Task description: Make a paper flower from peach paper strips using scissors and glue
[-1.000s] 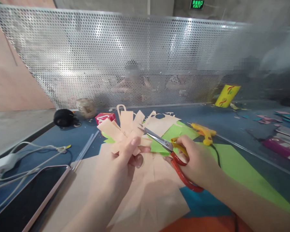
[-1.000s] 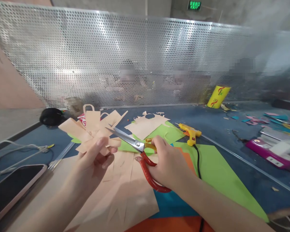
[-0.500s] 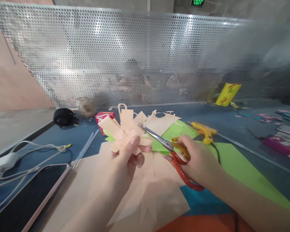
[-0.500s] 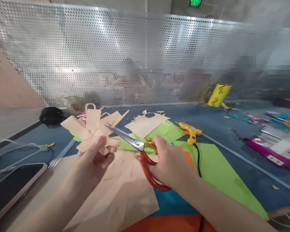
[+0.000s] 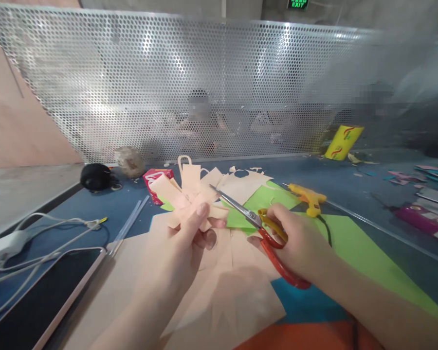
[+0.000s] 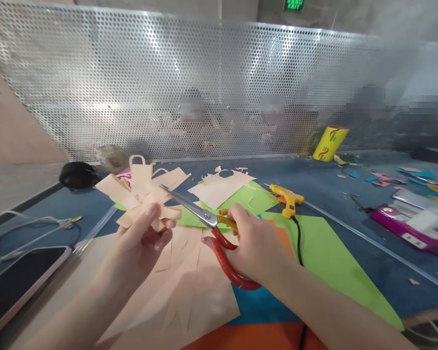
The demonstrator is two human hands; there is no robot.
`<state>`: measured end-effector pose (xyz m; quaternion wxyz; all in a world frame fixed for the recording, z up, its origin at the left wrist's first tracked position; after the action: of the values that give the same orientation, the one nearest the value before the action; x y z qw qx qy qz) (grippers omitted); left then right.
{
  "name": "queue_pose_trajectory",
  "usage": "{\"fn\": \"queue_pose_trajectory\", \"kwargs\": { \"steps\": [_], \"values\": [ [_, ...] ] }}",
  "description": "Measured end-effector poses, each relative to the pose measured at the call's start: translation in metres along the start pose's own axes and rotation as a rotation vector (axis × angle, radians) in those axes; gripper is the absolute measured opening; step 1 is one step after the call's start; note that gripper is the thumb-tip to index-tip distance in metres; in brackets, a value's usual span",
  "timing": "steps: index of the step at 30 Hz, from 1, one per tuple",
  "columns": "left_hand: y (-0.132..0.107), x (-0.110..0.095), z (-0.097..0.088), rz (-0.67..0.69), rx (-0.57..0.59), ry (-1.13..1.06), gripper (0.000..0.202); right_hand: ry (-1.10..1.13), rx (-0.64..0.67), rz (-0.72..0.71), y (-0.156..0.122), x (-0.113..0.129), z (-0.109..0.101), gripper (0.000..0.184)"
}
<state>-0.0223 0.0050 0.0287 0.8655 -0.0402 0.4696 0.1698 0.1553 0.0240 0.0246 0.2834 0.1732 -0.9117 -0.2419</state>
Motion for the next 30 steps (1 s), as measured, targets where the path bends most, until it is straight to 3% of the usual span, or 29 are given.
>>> {"fn": "queue_pose_trajectory", "kwargs": {
  "steps": [4,9,15,30],
  "values": [
    [-0.0017,-0.0011,0.0018,-0.019,-0.042,0.034,0.019,0.006,0.041,0.004,-0.0007,-0.0001,-0.0011,0.034],
    [-0.0032,-0.0017,0.0027,-0.011,-0.009,0.086,0.024,-0.033,0.019,-0.018,-0.0001,-0.0002,-0.0004,0.032],
    [-0.0020,-0.0008,0.0032,-0.011,0.008,0.075,0.014,-0.024,-0.016,-0.043,-0.0003,-0.0002,-0.0008,0.033],
    [-0.0025,0.0001,0.0026,-0.006,0.013,0.081,0.023,-0.066,-0.017,-0.065,-0.0014,-0.0001,-0.0019,0.038]
  ]
}}
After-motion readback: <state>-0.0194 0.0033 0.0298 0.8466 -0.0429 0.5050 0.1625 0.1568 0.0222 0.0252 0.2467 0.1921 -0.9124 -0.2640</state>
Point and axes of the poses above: each hand's wrist, its own y-axis towards the middle knuckle, its own z-axis out of the palm, x = y × z, the point moved 2 cm from there along y, towards the middle knuckle, and after that the axes turned 11 degrees about -x, right-handed, at the moved point
